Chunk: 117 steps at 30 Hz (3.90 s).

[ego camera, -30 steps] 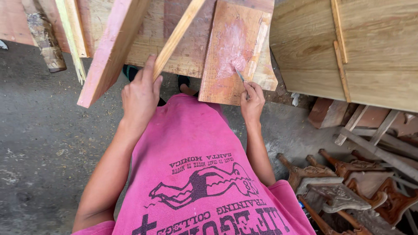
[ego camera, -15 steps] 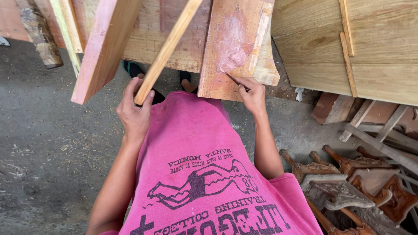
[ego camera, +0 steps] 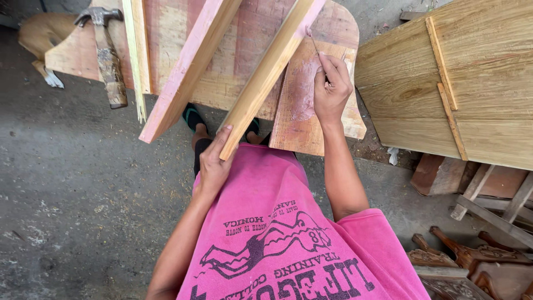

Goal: The person holds a long wooden board against their body and scrapes its edge with a small knife, working along the edge and repositioning the board. A hammer rests on the work surface nearby, and the person occasionally turns the board to reach different sections.

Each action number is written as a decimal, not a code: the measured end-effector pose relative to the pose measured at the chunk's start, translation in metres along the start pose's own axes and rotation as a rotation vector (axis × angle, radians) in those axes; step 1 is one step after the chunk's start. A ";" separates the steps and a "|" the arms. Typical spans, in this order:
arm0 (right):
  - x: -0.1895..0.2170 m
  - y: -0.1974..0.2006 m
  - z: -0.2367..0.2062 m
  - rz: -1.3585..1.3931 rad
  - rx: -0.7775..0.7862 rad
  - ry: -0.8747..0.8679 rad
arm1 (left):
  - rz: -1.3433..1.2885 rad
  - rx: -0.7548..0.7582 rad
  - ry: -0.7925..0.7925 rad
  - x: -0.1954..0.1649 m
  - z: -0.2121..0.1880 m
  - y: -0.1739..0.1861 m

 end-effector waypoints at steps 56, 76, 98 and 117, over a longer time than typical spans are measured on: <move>0.034 0.039 -0.003 -0.152 0.303 0.001 | 0.064 0.053 -0.026 -0.002 0.003 -0.006; 0.057 0.006 0.000 -0.118 0.571 0.062 | 0.063 0.054 -0.033 0.002 0.000 -0.009; 0.059 0.011 -0.032 -0.180 0.329 0.048 | 0.055 0.056 -0.041 -0.001 -0.001 -0.006; 0.076 0.017 -0.059 -0.090 0.568 -0.050 | 0.039 0.066 -0.027 0.002 -0.002 -0.006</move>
Point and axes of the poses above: each hand's wrist, its own z-axis towards the middle knuckle, its own y-axis out of the back of the hand, x = y × z, the point moved 7 cm from there along z, towards the middle knuckle, and after that the axes turned 5 degrees about -x, right-handed, at the moved point
